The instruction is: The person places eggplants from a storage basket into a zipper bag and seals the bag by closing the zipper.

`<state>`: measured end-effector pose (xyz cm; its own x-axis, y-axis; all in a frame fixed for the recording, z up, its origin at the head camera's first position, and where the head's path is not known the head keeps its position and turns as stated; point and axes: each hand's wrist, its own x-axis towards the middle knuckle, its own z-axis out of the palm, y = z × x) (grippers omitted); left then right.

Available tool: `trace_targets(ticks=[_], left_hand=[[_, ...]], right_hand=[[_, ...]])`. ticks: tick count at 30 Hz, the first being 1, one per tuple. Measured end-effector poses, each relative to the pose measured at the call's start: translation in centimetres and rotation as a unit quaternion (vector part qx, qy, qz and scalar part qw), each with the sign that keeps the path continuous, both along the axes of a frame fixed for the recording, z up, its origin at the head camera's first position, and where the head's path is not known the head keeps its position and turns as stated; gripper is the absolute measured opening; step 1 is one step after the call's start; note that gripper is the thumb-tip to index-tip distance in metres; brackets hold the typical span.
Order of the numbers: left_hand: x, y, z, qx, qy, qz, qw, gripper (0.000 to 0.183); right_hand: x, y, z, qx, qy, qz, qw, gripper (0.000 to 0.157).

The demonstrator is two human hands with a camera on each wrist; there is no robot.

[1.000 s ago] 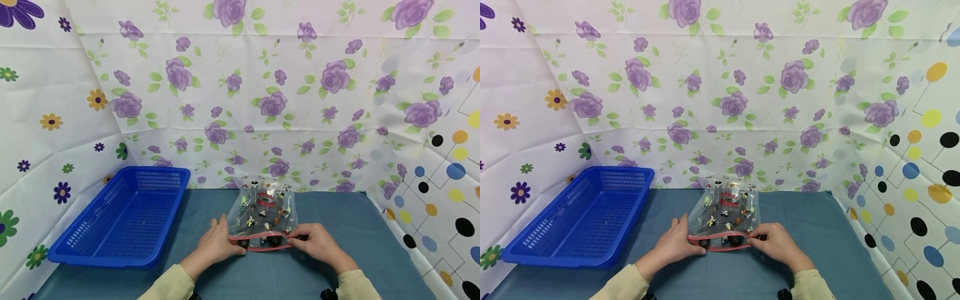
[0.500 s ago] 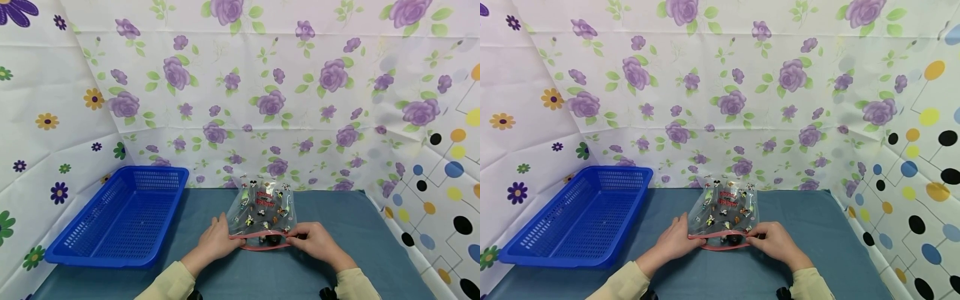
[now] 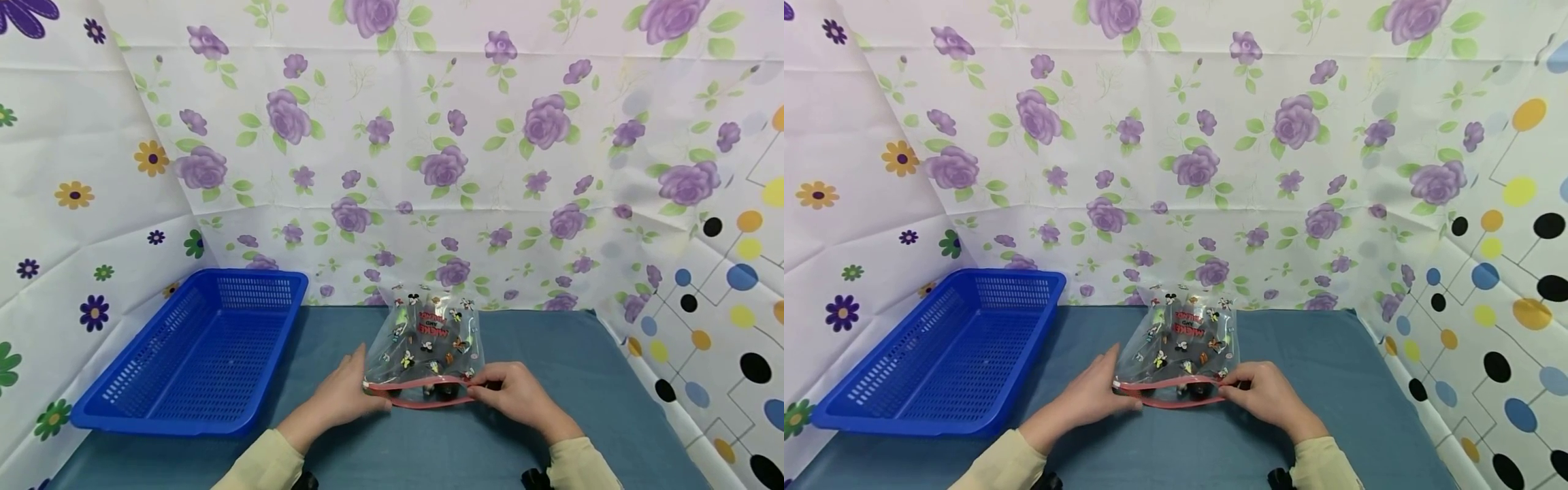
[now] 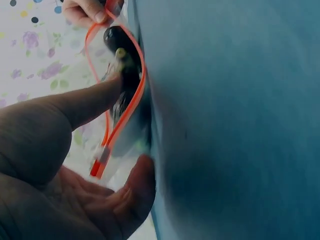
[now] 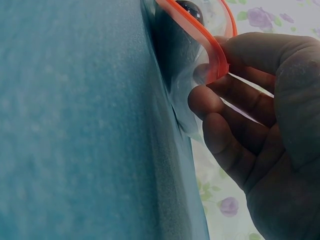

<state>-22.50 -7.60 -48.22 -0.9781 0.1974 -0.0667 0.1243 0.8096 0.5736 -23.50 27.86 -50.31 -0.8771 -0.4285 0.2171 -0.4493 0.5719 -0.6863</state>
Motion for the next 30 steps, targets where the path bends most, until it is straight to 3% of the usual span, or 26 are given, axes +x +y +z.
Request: trace_targets(ticks=[8,12,20,30], left_hand=[[-0.4,-2.7,0.9,0.014,0.010,-0.132,0.9910,0.101],[-0.9,-3.5,0.8,0.028,0.012,-0.171,0.9848,0.090],[-1.5,-3.9,0.3,0.039,0.081,-0.200,0.9757,0.067],[-1.4,-4.1,0.3,0.055,0.145,-0.210,0.9654,0.023]], right_hand=[[-0.1,0.1,0.1,0.005,-0.008,-0.006,1.000,0.007],[0.0,0.1,0.2,0.002,-0.010,-0.008,1.000,0.008],[0.1,0.3,0.5,-0.002,-0.009,-0.012,1.000,0.012],[0.1,0.6,0.8,0.011,0.010,-0.013,1.000,0.011]])
